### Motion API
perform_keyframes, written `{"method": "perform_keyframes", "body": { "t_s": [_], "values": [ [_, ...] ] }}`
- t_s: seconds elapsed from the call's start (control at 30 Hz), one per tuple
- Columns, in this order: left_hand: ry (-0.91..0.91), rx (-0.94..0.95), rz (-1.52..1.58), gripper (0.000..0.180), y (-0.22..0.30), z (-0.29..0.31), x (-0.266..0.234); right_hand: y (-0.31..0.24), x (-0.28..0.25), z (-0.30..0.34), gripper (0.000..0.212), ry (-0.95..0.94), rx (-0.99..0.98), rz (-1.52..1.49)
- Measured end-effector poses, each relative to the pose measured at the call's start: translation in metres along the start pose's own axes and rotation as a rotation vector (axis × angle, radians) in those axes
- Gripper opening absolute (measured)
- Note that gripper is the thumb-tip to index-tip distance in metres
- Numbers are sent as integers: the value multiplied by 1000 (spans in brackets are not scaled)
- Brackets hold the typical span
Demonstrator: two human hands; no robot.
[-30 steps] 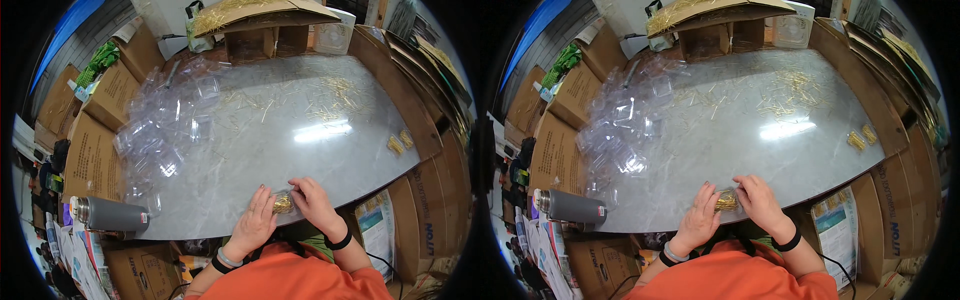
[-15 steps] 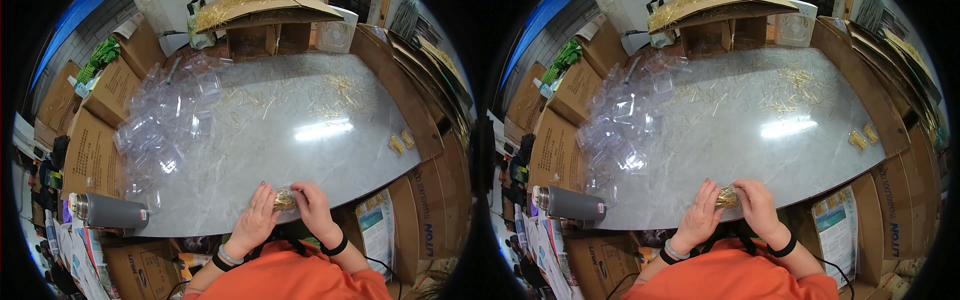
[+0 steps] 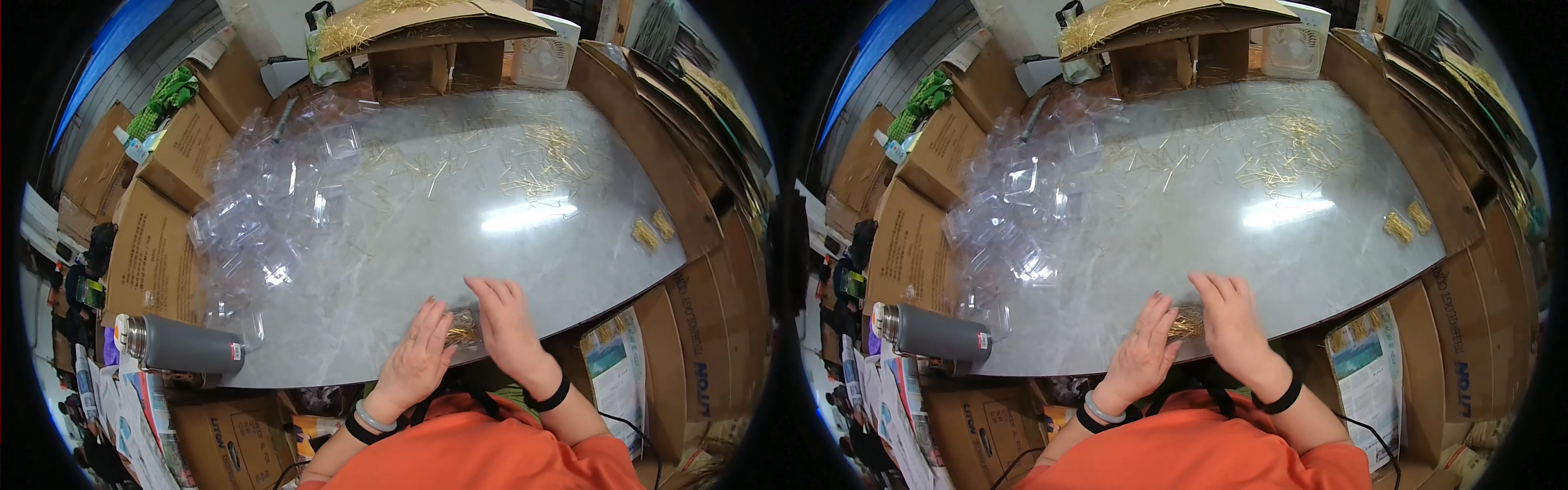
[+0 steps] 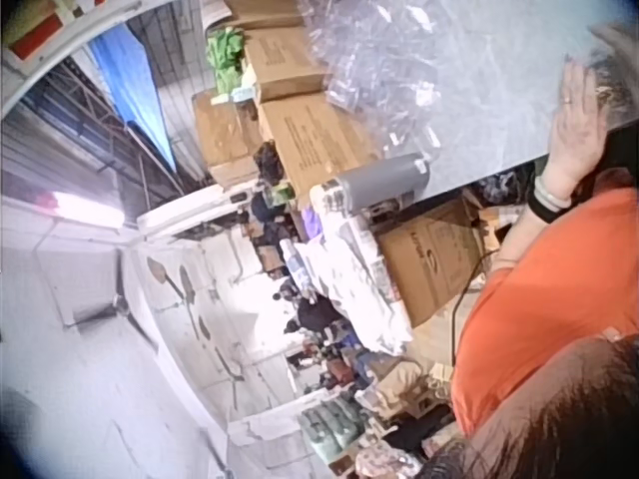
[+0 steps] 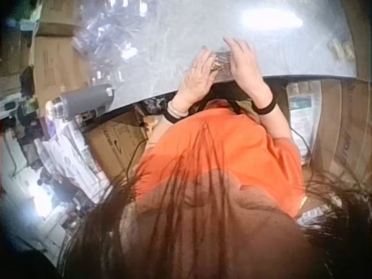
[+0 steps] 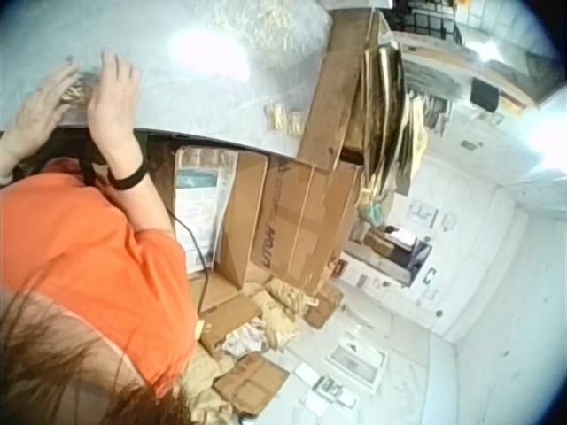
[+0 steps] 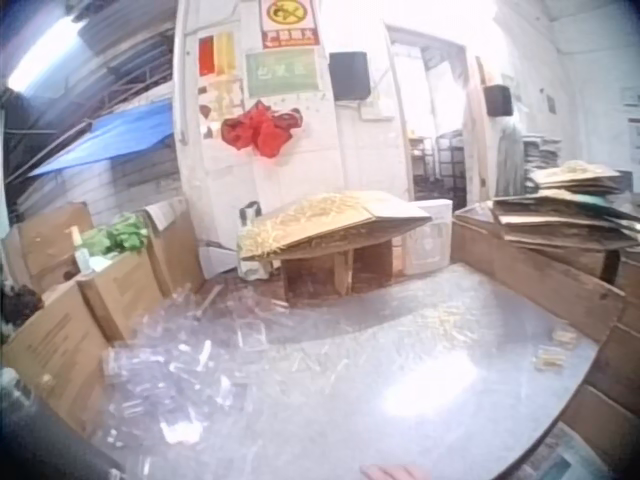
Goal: Counting and packaging small gold-colored metal parts into plastic bags at a workbench.
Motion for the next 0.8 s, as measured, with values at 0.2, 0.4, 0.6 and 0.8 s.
{"method": "perform_keyframes", "body": {
  "t_s": [0.2,0.4,0.6,0.8],
  "values": [
    [252,-233,29,58,-26,14,-19,21,-9,0,29,-74,153,-13],
    [235,-321,0,57,-25,24,-18,32,-5,54,28,-23,585,-293],
    [225,-139,30,75,-10,20,-24,10,18,58,24,-121,502,-283],
    [137,-112,194,81,-23,18,-21,-22,20,17,32,-44,89,48]
  ]
}}
Point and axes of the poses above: each hand's wrist, its own z-axis away from the middle knuckle, its own x-axis out of the palm, y = z × x, the point moved 10 cm from there along -z, towards the middle knuckle, and after that the axes turned 7 degrees about -z, right-handed, at the moved point
